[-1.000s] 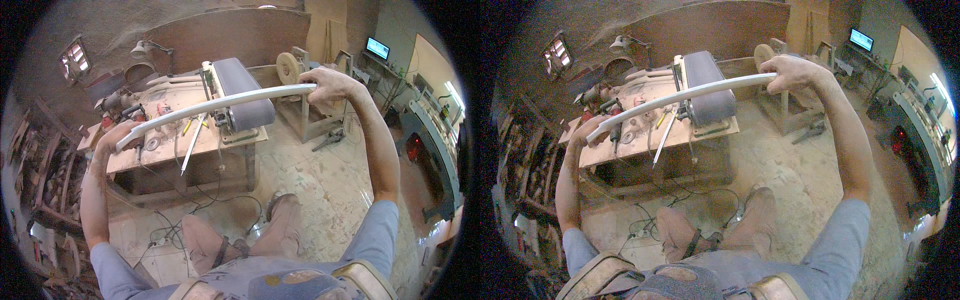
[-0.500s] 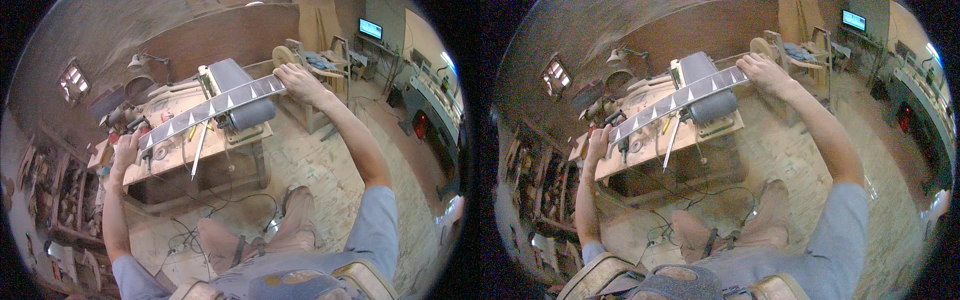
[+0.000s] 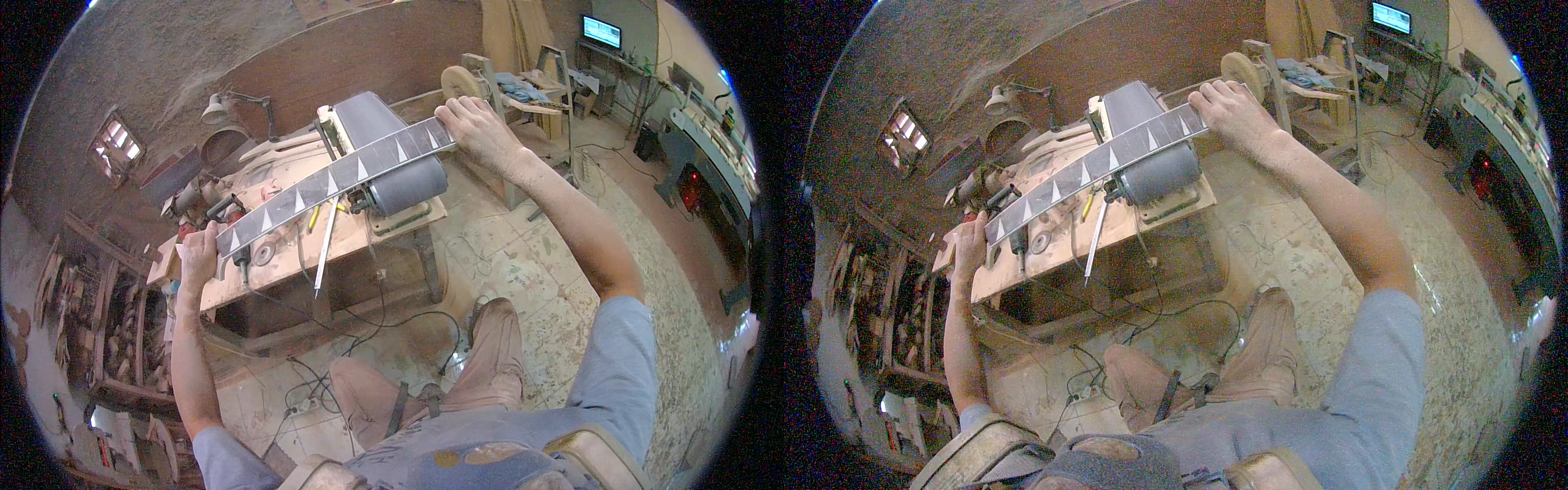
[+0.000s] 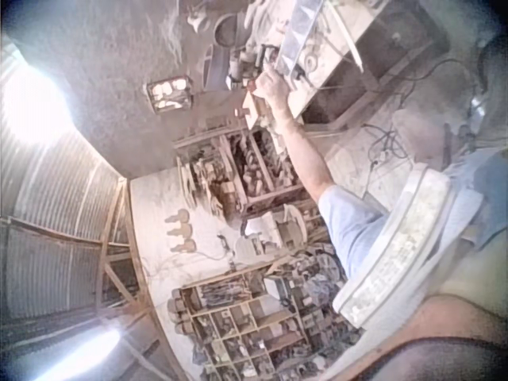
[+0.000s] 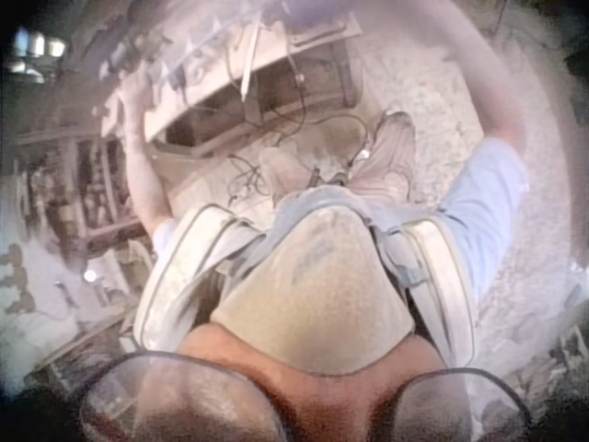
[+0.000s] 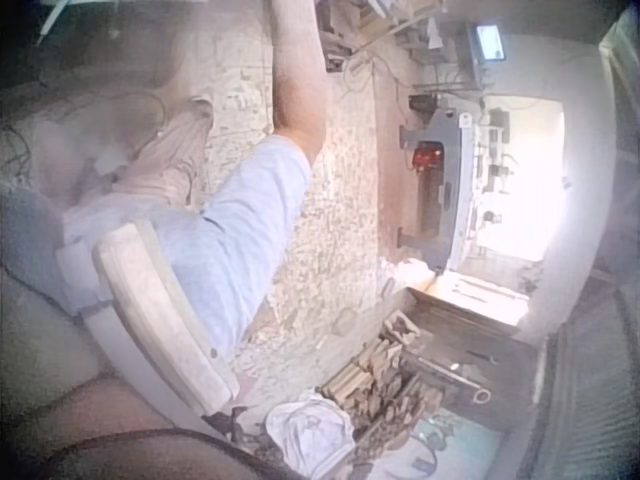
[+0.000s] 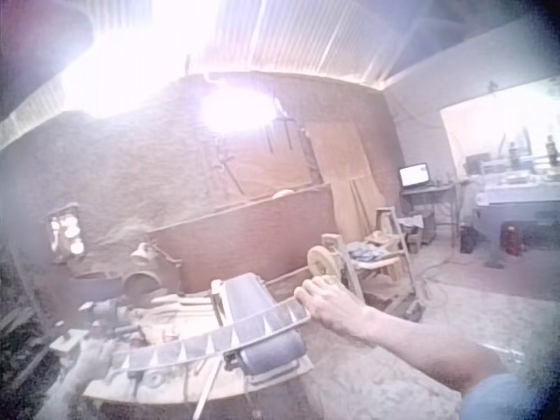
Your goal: The person holds a wooden guitar neck against a belt sander to smooth the surface, then uses calipers to measure the width and a metal straight edge to check the alignment of the neck.
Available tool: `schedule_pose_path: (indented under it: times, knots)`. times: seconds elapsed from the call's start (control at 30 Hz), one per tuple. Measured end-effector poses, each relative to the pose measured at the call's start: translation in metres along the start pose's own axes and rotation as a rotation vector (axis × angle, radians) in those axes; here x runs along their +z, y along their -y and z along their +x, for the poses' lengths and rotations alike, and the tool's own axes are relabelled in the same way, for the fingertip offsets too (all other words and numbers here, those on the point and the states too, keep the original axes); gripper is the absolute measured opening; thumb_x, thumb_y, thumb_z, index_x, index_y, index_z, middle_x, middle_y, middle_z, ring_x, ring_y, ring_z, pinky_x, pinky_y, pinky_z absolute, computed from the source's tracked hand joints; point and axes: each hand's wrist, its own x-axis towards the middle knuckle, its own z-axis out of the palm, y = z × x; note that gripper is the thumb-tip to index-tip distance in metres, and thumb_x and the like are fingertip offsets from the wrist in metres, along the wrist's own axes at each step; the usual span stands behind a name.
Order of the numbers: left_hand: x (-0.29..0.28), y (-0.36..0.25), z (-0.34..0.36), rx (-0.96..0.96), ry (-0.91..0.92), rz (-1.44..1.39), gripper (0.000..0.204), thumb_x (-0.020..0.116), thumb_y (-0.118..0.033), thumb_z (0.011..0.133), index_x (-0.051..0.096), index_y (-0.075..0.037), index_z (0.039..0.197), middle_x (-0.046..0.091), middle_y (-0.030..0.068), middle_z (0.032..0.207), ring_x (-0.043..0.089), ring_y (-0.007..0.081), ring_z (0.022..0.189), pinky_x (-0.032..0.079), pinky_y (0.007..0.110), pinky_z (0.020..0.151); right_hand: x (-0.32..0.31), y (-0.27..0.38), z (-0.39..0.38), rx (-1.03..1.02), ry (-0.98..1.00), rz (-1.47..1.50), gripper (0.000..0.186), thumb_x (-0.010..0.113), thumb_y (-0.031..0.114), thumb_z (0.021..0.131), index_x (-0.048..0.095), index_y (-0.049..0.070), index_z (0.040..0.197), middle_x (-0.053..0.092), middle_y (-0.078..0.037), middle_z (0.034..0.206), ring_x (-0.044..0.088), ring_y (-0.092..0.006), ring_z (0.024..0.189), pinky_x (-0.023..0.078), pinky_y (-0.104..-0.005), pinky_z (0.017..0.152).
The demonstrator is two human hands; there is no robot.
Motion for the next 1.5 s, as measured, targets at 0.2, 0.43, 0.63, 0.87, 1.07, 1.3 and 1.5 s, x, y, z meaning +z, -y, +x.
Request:
schedule_pose_path:
  times: [0.2, 0.43, 0.63, 0.87, 1.07, 1.3, 1.5]
  knots:
    - [-0.011, 0.011, -0.007, 0.038, 0.084, -0.228, 0.031, 0.058, -0.008, 0.092, 0.058, 0.002, 0.122, 0.057, 0.0167, 0.073, 0.058, 0.0365, 0.073, 0.043, 0.047, 0.067, -0.018, 0.001, 0.006, -0.007, 0.318, 0.218, 0.047, 0.074, 0.0, 0.074, 0.051, 0.004, 0.115, 0.059, -0.012, 0.113, 0.056, -0.0319, 0.115, 0.046, -0.0428, 0.101]
    - [-0.007, 0.005, -0.01, -0.03, 0.015, -0.131, 0.025, 0.056, -0.009, 0.095, 0.06, 0.0, 0.118, 0.06, 0.0159, 0.082, 0.059, 0.0356, 0.077, 0.045, 0.048, 0.069, -0.008, 0.006, 0.006, -0.034, 0.116, 0.11, 0.039, 0.068, 0.003, 0.08, 0.051, 0.005, 0.116, 0.058, -0.013, 0.109, 0.057, -0.0308, 0.112, 0.046, -0.0415, 0.099]
    - [-0.002, 0.012, -0.019, 0.013, -0.105, 0.059, 0.036, 0.059, -0.007, 0.09, 0.057, -0.002, 0.126, 0.062, 0.0146, 0.091, 0.06, 0.0336, 0.083, 0.046, 0.046, 0.075, -0.004, 0.016, 0.002, -0.051, -0.149, -0.143, 0.024, 0.06, 0.015, 0.087, 0.051, 0.008, 0.107, 0.054, -0.007, 0.096, 0.058, -0.0251, 0.097, 0.047, -0.0385, 0.09]
    - [-0.007, 0.013, -0.02, -0.032, 0.15, -0.223, 0.043, 0.063, -0.009, 0.088, 0.057, -0.003, 0.131, 0.063, 0.0164, 0.088, 0.06, 0.0369, 0.086, 0.047, 0.046, 0.075, -0.021, 0.006, 0.009, -0.052, 0.297, 0.226, 0.031, 0.058, 0.004, 0.086, 0.052, 0.004, 0.116, 0.057, -0.013, 0.106, 0.057, -0.0296, 0.108, 0.046, -0.042, 0.098]
    - [-0.007, 0.004, -0.001, 0.066, -0.387, 0.164, 0.022, 0.055, -0.01, 0.096, 0.064, 0.003, 0.111, 0.062, 0.0174, 0.083, 0.061, 0.0371, 0.081, 0.046, 0.047, 0.076, 0.005, 0.024, 0.004, 0.037, -0.113, -0.196, 0.031, 0.059, 0.008, 0.087, 0.049, 0.007, 0.117, 0.055, -0.01, 0.109, 0.057, -0.0271, 0.107, 0.044, -0.0416, 0.097]
    - [-0.098, -0.014, 0.043, -0.581, 0.181, -0.541, 0.039, 0.046, -0.027, 0.102, 0.069, 0.003, 0.093, 0.066, 0.015, 0.075, 0.067, 0.027, 0.074, 0.048, 0.044, 0.07, -0.063, -0.002, -0.009, 0.044, 0.111, 0.26, 0.037, 0.067, 0.007, 0.072, 0.058, 0.007, 0.108, 0.064, -0.012, 0.097, 0.063, -0.033, 0.098, 0.05, -0.0432, 0.088]
    - [-0.143, 0.008, 0.009, -0.9, -1.197, -0.918, 0.039, 0.042, -0.028, 0.098, 0.07, -0.002, 0.089, 0.069, 0.0124, 0.08, 0.067, 0.0233, 0.077, 0.053, 0.037, 0.07, -0.121, 0.016, -0.044, 0.447, 0.796, 1.022, 0.038, 0.074, 0.012, 0.063, 0.068, -0.001, 0.098, 0.068, -0.003, 0.081, 0.064, -0.011, 0.078, 0.053, -0.0298, 0.072]
